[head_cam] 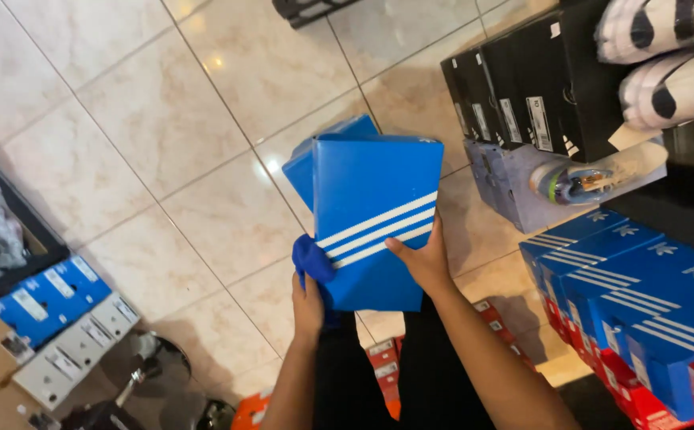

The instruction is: Wiping down shoeboxes and shoes with a cloth and organizing them in a storage area

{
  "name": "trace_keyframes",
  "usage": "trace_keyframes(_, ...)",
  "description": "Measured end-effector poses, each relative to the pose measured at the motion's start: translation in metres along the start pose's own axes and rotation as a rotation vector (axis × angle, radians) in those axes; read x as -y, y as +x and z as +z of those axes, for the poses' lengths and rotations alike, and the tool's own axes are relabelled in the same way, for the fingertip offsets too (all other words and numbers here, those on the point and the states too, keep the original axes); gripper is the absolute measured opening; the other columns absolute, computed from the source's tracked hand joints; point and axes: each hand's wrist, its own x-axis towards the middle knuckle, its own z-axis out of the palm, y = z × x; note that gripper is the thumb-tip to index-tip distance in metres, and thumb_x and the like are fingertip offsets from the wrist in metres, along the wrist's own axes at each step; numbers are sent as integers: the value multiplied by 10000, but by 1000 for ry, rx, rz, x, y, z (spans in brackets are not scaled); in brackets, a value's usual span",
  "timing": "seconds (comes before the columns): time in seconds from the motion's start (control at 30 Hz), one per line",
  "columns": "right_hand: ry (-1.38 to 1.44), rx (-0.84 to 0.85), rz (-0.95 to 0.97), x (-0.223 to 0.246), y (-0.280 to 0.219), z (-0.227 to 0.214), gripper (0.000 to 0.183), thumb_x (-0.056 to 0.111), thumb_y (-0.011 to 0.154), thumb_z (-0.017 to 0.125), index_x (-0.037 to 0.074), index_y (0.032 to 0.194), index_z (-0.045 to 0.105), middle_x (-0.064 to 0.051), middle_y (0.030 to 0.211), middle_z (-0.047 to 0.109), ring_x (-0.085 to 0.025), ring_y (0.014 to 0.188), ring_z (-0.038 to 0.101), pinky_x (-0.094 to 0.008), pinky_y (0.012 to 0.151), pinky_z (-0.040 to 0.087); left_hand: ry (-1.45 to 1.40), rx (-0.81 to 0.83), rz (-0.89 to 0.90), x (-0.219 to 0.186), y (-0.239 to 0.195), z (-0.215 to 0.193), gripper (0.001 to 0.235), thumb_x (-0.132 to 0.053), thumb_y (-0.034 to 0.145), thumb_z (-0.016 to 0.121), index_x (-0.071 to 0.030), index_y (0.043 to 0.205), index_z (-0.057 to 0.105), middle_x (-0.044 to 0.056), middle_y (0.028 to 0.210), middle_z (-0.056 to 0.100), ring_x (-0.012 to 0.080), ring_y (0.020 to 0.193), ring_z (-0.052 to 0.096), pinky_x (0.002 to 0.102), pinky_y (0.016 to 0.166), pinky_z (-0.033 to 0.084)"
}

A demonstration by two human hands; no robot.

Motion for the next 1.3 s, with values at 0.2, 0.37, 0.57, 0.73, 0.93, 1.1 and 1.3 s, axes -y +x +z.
trace_keyframes(0.2,222,103,-164,19,-7,-12,815,181,799,808,46,1472,369,-148,1261,644,-228,1040,682,-331,887,559,650,-327,882,-68,30,61,708,-338,856,788,-152,1490,531,317,1586,295,584,1428,287,680,1127,290)
trace_keyframes(0.37,561,3,38,-64,7,-16,490,67,863,677,76,1351,626,-115,1299,652,-222,1207,599,-449,1130,449,929,-266,1112,-95,19,126,741,-495,817,750,-366,1502,497,148,1680,270,482,1531,183,714,1168,138)
trace_keyframes(0.57,532,-33,9,-48,4,-25,399,136,911,653,96,1308,659,-113,1201,679,-211,1124,624,-413,1056,489,97,469,956,-86,-31,90,520,-351,923,714,-260,1426,624,96,1663,368,417,1575,145,650,1215,37)
trace_keyframes(0.73,474,-116,12,-23,-14,-50,330,198,954,632,114,1269,688,-112,1113,703,-201,1050,646,-381,990,525,-94,117,784,-90,-14,15,476,-257,976,655,-94,1419,590,178,1460,560,423,1450,392,558,1212,261)
trace_keyframes(0.93,313,-103,-97,51,-39,-46,230,97,1022,578,73,1216,697,-118,1027,722,-176,957,645,-350,897,550,137,214,832,-77,-11,5,784,-500,932,595,-149,1591,356,232,1688,152,487,1556,34,632,1227,32)
trace_keyframes(1.1,407,74,-153,113,-84,-6,395,18,969,589,39,1361,546,-156,1137,675,-242,1059,626,-420,995,511,121,172,874,-90,-45,5,906,-597,870,596,-133,1589,300,240,1639,120,459,1481,77,613,1167,60)
trace_keyframes(1.3,231,694,-479,164,-104,17,550,49,864,684,-31,1384,525,-78,898,738,-177,642,614,-334,600,501,79,-55,755,-90,-86,-73,784,-314,815,647,-55,1505,381,205,1423,379,349,1241,355,483,1031,298)
